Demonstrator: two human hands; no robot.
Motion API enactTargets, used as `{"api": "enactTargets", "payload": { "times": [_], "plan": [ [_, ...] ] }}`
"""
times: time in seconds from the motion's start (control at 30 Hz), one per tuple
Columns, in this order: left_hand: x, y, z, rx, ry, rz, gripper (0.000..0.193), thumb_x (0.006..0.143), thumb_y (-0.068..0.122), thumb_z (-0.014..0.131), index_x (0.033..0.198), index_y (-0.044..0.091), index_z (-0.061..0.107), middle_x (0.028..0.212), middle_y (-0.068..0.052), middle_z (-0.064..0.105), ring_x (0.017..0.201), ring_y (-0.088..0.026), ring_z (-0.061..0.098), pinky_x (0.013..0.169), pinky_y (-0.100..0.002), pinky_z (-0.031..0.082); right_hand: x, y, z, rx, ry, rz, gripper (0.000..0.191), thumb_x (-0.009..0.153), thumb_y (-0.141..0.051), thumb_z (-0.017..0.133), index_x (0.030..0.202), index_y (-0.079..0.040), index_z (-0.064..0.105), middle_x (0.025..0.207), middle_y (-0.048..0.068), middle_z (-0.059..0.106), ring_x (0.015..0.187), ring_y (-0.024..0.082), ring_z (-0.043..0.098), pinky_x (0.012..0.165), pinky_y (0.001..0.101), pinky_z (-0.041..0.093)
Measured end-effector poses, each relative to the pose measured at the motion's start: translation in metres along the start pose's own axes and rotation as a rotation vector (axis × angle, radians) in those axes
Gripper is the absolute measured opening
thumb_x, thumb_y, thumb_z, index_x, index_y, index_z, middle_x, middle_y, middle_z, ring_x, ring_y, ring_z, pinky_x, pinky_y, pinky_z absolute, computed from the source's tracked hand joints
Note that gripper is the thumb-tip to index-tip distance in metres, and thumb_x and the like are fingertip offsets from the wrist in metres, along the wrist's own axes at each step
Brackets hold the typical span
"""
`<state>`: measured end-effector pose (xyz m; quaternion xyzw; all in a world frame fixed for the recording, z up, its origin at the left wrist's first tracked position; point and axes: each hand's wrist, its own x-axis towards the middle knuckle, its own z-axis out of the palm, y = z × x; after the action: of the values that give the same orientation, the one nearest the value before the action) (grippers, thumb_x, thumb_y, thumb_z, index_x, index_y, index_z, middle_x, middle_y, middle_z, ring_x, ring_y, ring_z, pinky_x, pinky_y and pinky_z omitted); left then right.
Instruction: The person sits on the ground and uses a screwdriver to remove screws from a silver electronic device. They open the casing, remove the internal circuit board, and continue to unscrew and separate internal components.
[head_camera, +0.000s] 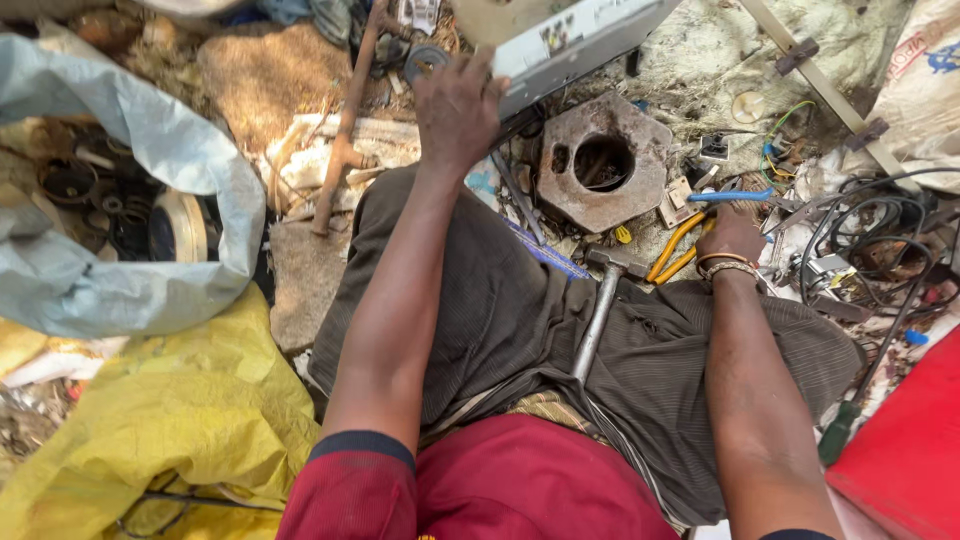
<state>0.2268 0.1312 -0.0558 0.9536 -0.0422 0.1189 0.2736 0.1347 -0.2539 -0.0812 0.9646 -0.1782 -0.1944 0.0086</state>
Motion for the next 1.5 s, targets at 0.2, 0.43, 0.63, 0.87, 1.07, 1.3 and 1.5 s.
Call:
{"api": "enactTargets", "payload": {
  "times": [0.2,0.43,0.63,0.87,1.07,1.3,1.5],
  "plan": [
    [0.003,-0.026,0.004,-0.189,0.19,0.031,0.042,0.096,0.028,0.075,0.133,0.013,0.063,0.114,-0.008,0.069,0.112,-0.025,0.058,0.099,-0.044,0.044,0.002,0.004,-0.009,0.207,-0.025,0.185,0.027,0.114,-0.026,0.049,0.125,-0.008,0.065,0.118,0.02,0.071,0.096,0.036,0.073,0.09,0.0532,0.058],
    [0.004,-0.042,0.004,-0.467,0.124,-0.001,0.05,0.091,0.016,0.079,0.138,0.017,0.062,0.126,-0.005,0.066,0.125,-0.023,0.055,0.113,-0.041,0.045,0.018,0.01,-0.125,0.946,0.653,-0.424,0.03,0.122,-0.021,0.035,0.112,-0.002,0.055,0.103,0.013,0.057,0.101,0.027,0.058,0.087,0.0447,0.052],
    [0.003,-0.039,0.0,-0.529,0.073,0.012,0.06,0.089,0.008,0.076,0.144,0.024,0.057,0.133,0.001,0.065,0.123,-0.02,0.054,0.114,-0.036,0.045,0.033,-0.105,-0.21,1.479,0.028,-0.894,0.029,0.122,-0.023,0.038,0.107,-0.003,0.053,0.097,0.012,0.053,0.092,0.026,0.053,0.082,0.043,0.049],
    [-0.004,-0.034,0.002,-0.466,0.107,0.045,0.057,0.09,0.005,0.075,0.14,0.029,0.061,0.141,0.006,0.063,0.126,-0.02,0.053,0.116,-0.037,0.045,0.095,-0.227,-0.193,1.953,0.121,-1.123,0.03,0.121,-0.025,0.041,0.101,-0.004,0.05,0.089,0.011,0.048,0.083,0.025,0.048,0.076,0.0411,0.045],
    [-0.006,-0.035,0.006,-0.551,0.148,0.017,0.049,0.089,0.007,0.078,0.132,0.026,0.065,0.139,0.007,0.065,0.13,-0.019,0.056,0.118,-0.034,0.045,0.101,-0.225,-0.186,1.991,0.145,-1.17,0.032,0.12,-0.026,0.044,0.096,-0.004,0.048,0.082,0.011,0.044,0.075,0.025,0.043,0.071,0.0394,0.041],
    [-0.005,-0.036,0.008,-0.523,0.14,0.022,0.048,0.087,0.008,0.078,0.131,0.021,0.064,0.139,0.006,0.065,0.129,-0.021,0.054,0.118,-0.036,0.044,0.104,-0.236,-0.187,2.006,0.11,-1.215,0.036,0.119,-0.028,0.047,0.091,-0.005,0.045,0.074,0.01,0.039,0.065,0.024,0.037,0.065,0.0375,0.037],
    [-0.005,-0.035,0.011,-0.483,0.127,0.014,0.047,0.09,0.01,0.075,0.134,0.023,0.065,0.139,0.005,0.063,0.128,-0.022,0.053,0.116,-0.036,0.044,0.102,-0.227,-0.182,1.929,0.125,-1.217,0.04,0.121,-0.029,0.047,0.088,-0.006,0.045,0.075,0.012,0.041,0.067,0.026,0.039,0.067,0.0373,0.039]
  ]
}}
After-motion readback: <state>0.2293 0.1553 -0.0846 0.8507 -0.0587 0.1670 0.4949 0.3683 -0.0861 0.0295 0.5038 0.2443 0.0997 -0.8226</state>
